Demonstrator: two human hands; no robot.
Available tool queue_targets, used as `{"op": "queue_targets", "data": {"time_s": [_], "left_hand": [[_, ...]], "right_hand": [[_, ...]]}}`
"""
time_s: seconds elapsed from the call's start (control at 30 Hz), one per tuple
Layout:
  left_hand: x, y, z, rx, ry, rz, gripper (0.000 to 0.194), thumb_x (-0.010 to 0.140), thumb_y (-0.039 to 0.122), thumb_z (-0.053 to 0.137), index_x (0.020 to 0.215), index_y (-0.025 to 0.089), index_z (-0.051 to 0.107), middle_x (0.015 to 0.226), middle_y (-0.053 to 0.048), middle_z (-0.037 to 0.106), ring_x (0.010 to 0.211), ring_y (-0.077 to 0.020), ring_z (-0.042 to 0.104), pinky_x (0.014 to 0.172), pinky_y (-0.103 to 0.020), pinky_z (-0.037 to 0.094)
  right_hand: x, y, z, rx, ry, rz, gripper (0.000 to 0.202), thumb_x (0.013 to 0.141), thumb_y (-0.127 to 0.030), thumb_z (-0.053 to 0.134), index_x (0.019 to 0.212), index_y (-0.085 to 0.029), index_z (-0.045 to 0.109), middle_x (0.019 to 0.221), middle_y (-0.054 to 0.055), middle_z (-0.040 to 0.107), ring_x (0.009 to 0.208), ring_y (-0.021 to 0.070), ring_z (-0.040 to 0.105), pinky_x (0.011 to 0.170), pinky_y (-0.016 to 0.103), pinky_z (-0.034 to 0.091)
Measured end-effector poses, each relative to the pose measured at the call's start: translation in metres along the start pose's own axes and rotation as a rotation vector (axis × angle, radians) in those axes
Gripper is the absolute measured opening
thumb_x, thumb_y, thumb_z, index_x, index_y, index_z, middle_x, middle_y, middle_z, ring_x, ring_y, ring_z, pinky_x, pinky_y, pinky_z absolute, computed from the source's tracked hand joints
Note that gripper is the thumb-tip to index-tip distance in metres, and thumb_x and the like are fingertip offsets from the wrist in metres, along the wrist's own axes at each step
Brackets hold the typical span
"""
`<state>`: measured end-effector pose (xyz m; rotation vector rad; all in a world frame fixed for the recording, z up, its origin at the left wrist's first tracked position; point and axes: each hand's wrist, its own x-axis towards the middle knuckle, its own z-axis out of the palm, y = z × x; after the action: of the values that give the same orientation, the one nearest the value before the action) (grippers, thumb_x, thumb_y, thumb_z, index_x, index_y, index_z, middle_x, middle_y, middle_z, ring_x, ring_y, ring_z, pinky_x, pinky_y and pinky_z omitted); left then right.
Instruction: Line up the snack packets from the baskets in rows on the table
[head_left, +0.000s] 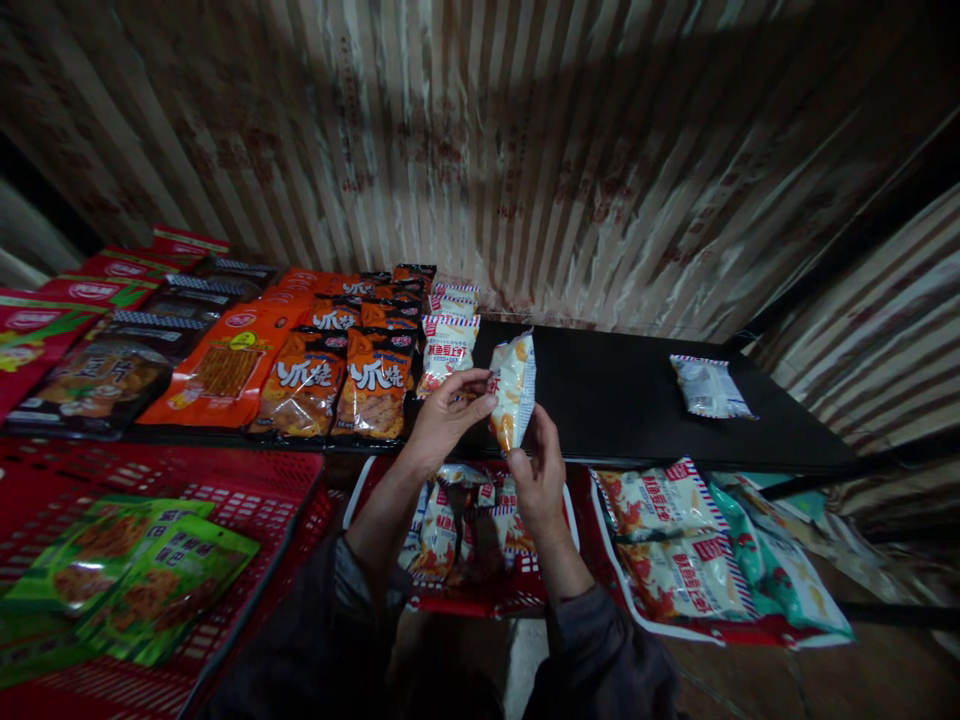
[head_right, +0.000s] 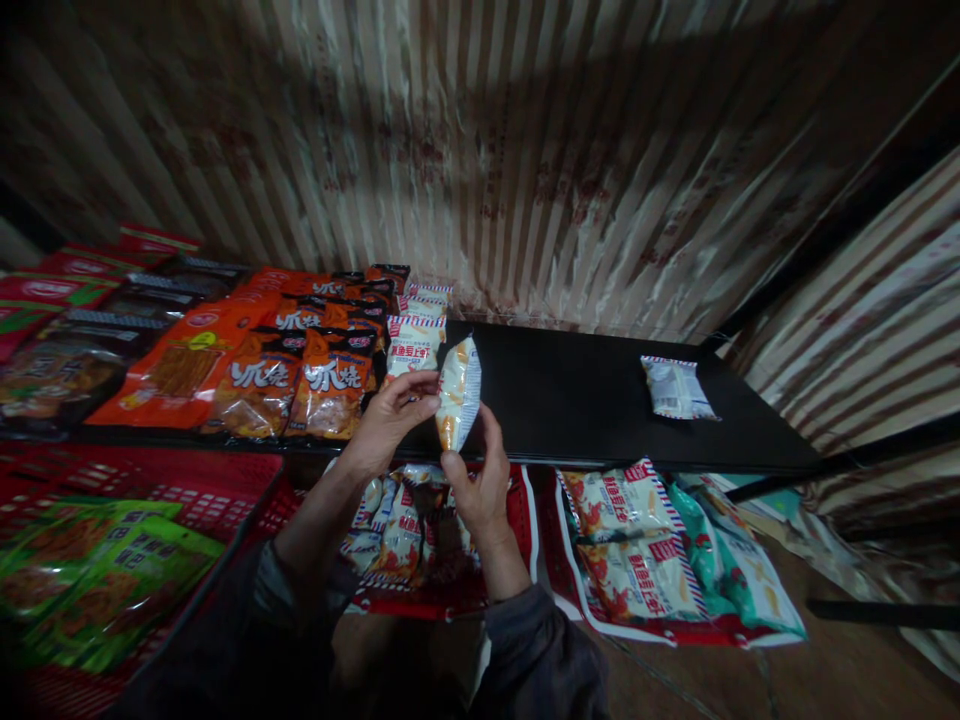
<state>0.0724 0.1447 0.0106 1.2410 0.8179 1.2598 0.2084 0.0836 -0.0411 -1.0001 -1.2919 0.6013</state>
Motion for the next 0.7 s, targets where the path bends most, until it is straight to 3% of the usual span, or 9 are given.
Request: {"op": "queue_targets", "data": {"time_s": [0.2,0.4,0.7], "left_hand": [[-0.002,-0.002,0.007,0.049,-0.027,0.029,0.039,0.070,0.033,0.075,0.104,0.019,0.064,0.110,-0.006,0.064,0.107,-0.0201,0.057,0.089,-0.031,0.048],[-0.001,-0.009,0.008,0.056,-0.081,0.010,0.035,0.076,0.034,0.069,0.107,0.019,0.065,0.115,-0.007,0.065,0.103,-0.0187,0.060,0.089,-0.031,0.048],[-0.001,-0.018,0.009,0.057,-0.068,-0.074,0.040,0.074,0.027,0.070,0.112,0.019,0.063,0.106,-0.006,0.066,0.091,-0.0157,0.064,0.083,-0.029,0.051]], "right_hand": [[0.002,-0.009,0.004,0.011,0.081,0.109,0.061,0.081,-0.040,0.064,0.134,-0.017,0.044,0.134,0.015,0.056,0.121,0.0271,0.056,0.102,0.043,0.044],[0.008,-0.011,0.004,0.143,0.274,0.226,0.048,0.078,-0.035,0.062,0.123,-0.018,0.054,0.121,0.010,0.064,0.111,0.0243,0.059,0.097,0.041,0.045],[0.019,-0.010,0.003,0.602,0.424,0.457,0.042,0.068,-0.029,0.063,0.109,-0.021,0.060,0.102,0.003,0.070,0.093,0.0203,0.065,0.084,0.038,0.050]]}}
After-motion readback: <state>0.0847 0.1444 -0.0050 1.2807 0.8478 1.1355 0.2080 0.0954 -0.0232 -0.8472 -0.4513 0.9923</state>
